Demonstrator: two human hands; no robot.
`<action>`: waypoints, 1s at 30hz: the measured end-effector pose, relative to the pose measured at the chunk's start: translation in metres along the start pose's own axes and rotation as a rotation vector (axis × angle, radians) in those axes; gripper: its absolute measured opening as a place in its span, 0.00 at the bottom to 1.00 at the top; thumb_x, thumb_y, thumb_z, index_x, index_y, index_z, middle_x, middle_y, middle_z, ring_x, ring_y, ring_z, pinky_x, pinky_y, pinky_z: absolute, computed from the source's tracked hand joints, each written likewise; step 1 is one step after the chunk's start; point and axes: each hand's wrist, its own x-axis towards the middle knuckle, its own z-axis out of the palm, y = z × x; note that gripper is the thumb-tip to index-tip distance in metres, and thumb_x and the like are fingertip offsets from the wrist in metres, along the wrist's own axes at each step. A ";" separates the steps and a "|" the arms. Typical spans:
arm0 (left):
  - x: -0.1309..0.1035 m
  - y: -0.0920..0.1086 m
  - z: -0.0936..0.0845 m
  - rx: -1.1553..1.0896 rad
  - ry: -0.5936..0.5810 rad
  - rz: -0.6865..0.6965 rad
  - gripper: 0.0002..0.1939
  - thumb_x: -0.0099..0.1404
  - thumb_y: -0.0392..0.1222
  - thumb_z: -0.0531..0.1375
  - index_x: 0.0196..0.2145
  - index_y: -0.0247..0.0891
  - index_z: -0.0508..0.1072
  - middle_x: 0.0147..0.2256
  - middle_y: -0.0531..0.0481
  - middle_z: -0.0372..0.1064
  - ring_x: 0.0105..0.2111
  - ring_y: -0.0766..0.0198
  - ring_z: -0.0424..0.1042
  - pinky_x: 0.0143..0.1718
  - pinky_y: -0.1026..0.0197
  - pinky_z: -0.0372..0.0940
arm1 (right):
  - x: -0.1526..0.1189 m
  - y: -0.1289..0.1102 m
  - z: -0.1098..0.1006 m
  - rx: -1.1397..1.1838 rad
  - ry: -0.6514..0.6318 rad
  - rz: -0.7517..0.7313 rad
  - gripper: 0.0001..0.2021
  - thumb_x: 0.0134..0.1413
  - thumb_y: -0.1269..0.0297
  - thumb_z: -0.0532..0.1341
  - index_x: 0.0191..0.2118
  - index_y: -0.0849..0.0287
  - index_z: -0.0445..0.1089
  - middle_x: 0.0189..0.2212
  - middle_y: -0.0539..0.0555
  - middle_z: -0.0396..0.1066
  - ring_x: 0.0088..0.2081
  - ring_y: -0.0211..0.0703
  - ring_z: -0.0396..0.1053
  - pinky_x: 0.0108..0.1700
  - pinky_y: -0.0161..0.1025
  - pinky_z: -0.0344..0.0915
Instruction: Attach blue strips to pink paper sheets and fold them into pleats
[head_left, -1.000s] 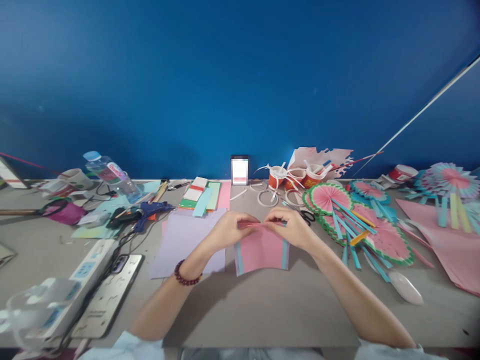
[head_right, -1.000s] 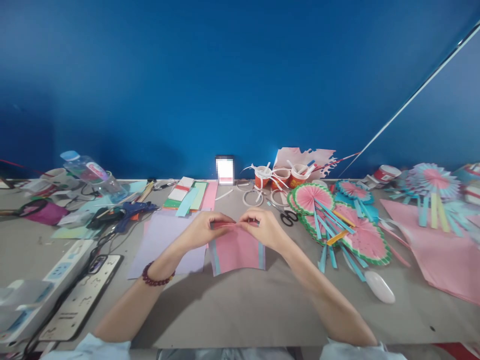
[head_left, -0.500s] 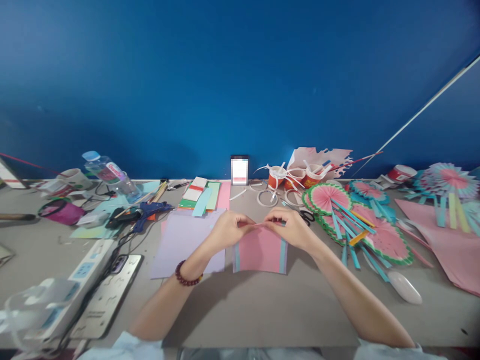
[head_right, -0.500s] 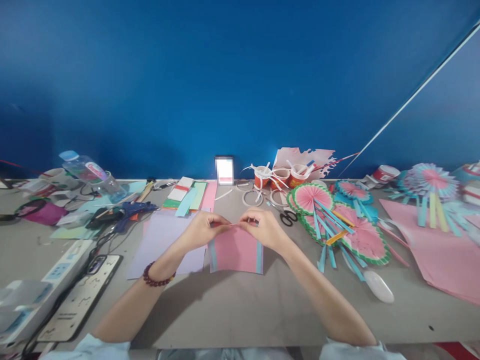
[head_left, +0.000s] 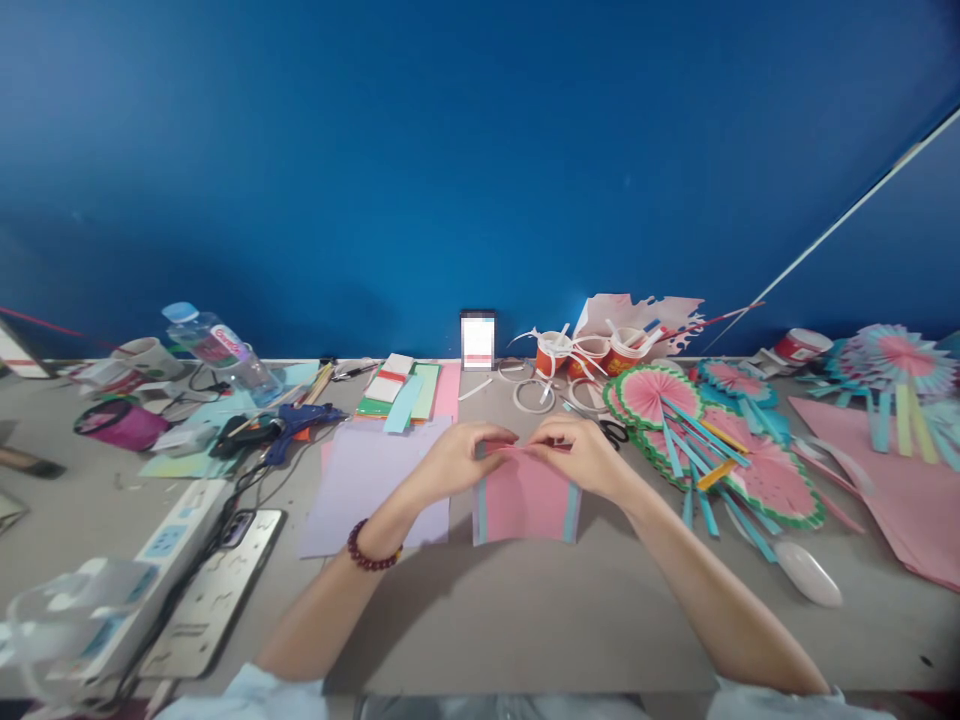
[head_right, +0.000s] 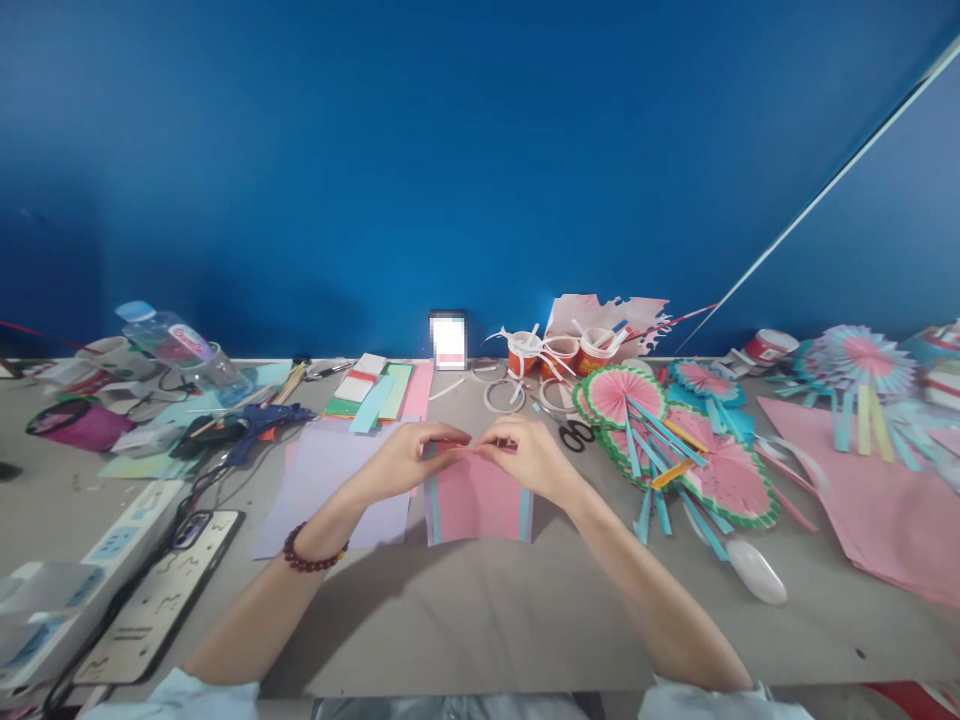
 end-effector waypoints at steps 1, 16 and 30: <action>0.000 0.000 -0.001 0.005 0.005 0.010 0.12 0.61 0.47 0.58 0.39 0.41 0.77 0.40 0.49 0.75 0.41 0.60 0.72 0.43 0.63 0.64 | 0.000 0.000 -0.001 0.010 -0.004 0.014 0.07 0.54 0.64 0.60 0.29 0.55 0.75 0.28 0.51 0.74 0.33 0.41 0.70 0.36 0.36 0.63; 0.002 -0.001 -0.005 -0.139 -0.001 -0.096 0.08 0.59 0.43 0.61 0.35 0.43 0.79 0.34 0.53 0.77 0.36 0.62 0.74 0.36 0.67 0.65 | 0.001 -0.001 -0.001 0.066 -0.032 0.098 0.07 0.52 0.63 0.61 0.27 0.57 0.74 0.26 0.50 0.72 0.31 0.39 0.68 0.34 0.35 0.61; 0.002 -0.003 -0.009 -0.076 0.014 -0.081 0.13 0.57 0.48 0.61 0.37 0.40 0.78 0.38 0.49 0.76 0.38 0.59 0.73 0.39 0.63 0.66 | 0.004 0.002 -0.003 0.039 -0.028 0.149 0.08 0.51 0.61 0.60 0.27 0.57 0.74 0.26 0.50 0.74 0.29 0.39 0.67 0.32 0.35 0.60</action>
